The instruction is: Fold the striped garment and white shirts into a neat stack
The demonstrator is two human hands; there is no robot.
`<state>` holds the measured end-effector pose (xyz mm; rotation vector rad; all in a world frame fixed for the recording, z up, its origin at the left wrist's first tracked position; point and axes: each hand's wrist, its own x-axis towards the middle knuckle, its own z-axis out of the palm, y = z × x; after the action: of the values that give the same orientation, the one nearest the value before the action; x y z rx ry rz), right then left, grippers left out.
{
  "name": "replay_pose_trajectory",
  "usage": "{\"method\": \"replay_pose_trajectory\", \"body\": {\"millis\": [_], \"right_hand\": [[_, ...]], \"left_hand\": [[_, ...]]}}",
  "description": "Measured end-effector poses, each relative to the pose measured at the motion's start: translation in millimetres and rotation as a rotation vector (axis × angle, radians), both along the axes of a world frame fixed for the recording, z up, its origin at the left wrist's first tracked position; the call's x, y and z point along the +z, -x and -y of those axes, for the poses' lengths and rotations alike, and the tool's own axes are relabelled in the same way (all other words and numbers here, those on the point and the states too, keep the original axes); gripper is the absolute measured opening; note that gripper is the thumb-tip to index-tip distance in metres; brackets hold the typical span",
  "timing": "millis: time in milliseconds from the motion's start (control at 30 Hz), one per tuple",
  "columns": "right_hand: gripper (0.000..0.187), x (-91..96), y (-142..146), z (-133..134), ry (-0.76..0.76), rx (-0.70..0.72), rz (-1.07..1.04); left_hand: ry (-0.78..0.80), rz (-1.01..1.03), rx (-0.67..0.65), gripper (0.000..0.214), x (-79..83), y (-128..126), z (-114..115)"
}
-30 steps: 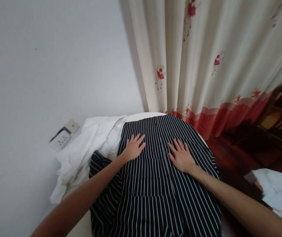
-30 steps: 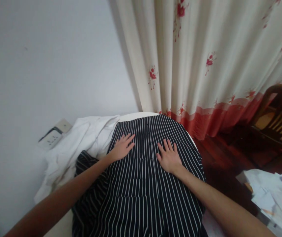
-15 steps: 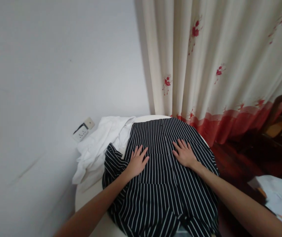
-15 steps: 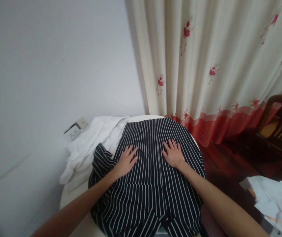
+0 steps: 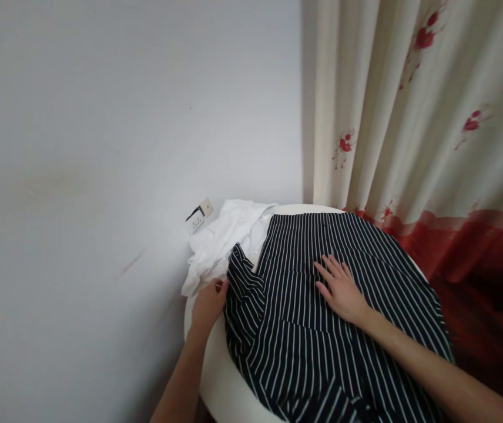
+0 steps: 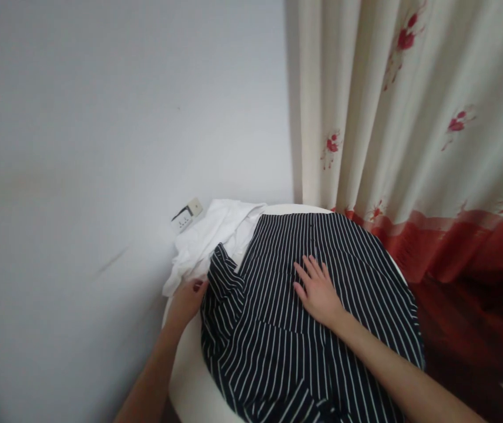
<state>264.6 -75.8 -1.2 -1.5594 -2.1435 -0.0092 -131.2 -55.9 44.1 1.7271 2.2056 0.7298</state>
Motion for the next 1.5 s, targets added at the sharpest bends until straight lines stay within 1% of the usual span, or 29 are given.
{"method": "replay_pose_trajectory", "body": {"millis": [67, 167, 267, 333, 433, 500, 600, 667, 733, 867, 933, 1000, 1067, 1100, 1133, 1200, 1233, 1267, 1300, 1333, 1400, 1500], "right_hand": [[0.056, -0.9, 20, 6, 0.032, 0.086, 0.006], [0.058, -8.2, 38, 13, 0.097, 0.15, 0.031], [0.06, -14.0, 43, 16, 0.142, 0.145, 0.06], [0.06, -15.3, 42, 16, 0.146, 0.135, 0.067], [0.059, -15.5, 41, 16, 0.14, 0.131, 0.062], [0.059, -15.9, 41, 15, 0.141, 0.129, 0.063], [0.059, -17.0, 41, 15, 0.144, 0.133, 0.075], [0.059, -17.4, 41, 14, 0.144, 0.135, 0.078], [0.059, -17.4, 41, 14, 0.147, 0.133, 0.075], [0.059, -16.2, 40, 15, 0.158, 0.128, 0.079], [0.059, -15.7, 40, 15, 0.162, 0.127, 0.078], [0.059, -15.4, 40, 15, 0.161, 0.128, 0.066], [0.059, -15.4, 40, 15, 0.158, 0.133, 0.051], [0.058, -15.4, 40, 15, 0.158, 0.134, 0.046], [0.058, -15.4, 40, 15, 0.159, 0.135, 0.042], [0.057, -15.2, 39, 14, 0.164, 0.136, 0.032], [0.055, -14.9, 39, 13, 0.164, 0.135, 0.021], [0.053, -14.5, 39, 13, 0.162, 0.132, 0.004], [0.05, -14.1, 38, 12, 0.159, 0.126, -0.02], [0.047, -13.6, 38, 11, 0.154, 0.117, -0.049], [0.041, -13.2, 37, 9, 0.147, 0.091, -0.124], [0.037, -15.0, 34, 7, 0.14, 0.05, -0.282]], "left_hand": [[0.047, 0.09, 0.039, 0.031, -6.4, 1, 3], [0.04, 0.207, 0.078, 0.031, -13.3, 0, 3], [0.038, 0.32, 0.061, 0.035, -17.7, -3, 5], [0.037, 0.503, 0.038, 0.039, -18.5, -7, 8], [0.011, 0.897, 0.023, 0.049, -15.6, -13, 13], [-0.007, 1.089, 0.026, 0.056, -11.8, -16, 15], [0.0, 1.26, 0.047, 0.052, -6.1, -18, 14], [-0.021, 1.292, 0.068, 0.047, -2.5, -19, 14], [-0.113, 1.212, 0.082, 0.043, 1.7, -21, 16], [-0.35, 0.84, 0.081, 0.04, 13.5, -32, 22], [-0.441, 0.635, 0.024, 0.04, 20.4, -41, 25], [-0.524, 0.42, -0.077, 0.042, 26.7, -53, 28], [-0.563, 0.229, -0.231, 0.051, 31.7, -68, 32], [-0.551, 0.151, -0.348, 0.057, 33.6, -75, 35], [-0.515, 0.081, -0.492, 0.062, 35.0, -82, 39], [-0.387, -0.036, -0.803, 0.068, 36.3, -93, 48], [-0.315, -0.077, -0.926, 0.068, 35.8, -96, 53], [-0.249, -0.103, -1.008, 0.067, 34.3, -98, 58], [-0.195, -0.113, -1.05, 0.064, 31.8, -99, 63], [-0.155, -0.109, -1.059, 0.061, 28.1, -98, 68], [-0.129, -0.076, -1.021, 0.055, 17.9, -93, 76], [-0.225, -0.028, -0.879, 0.049, -0.3, -80, 87]]}}
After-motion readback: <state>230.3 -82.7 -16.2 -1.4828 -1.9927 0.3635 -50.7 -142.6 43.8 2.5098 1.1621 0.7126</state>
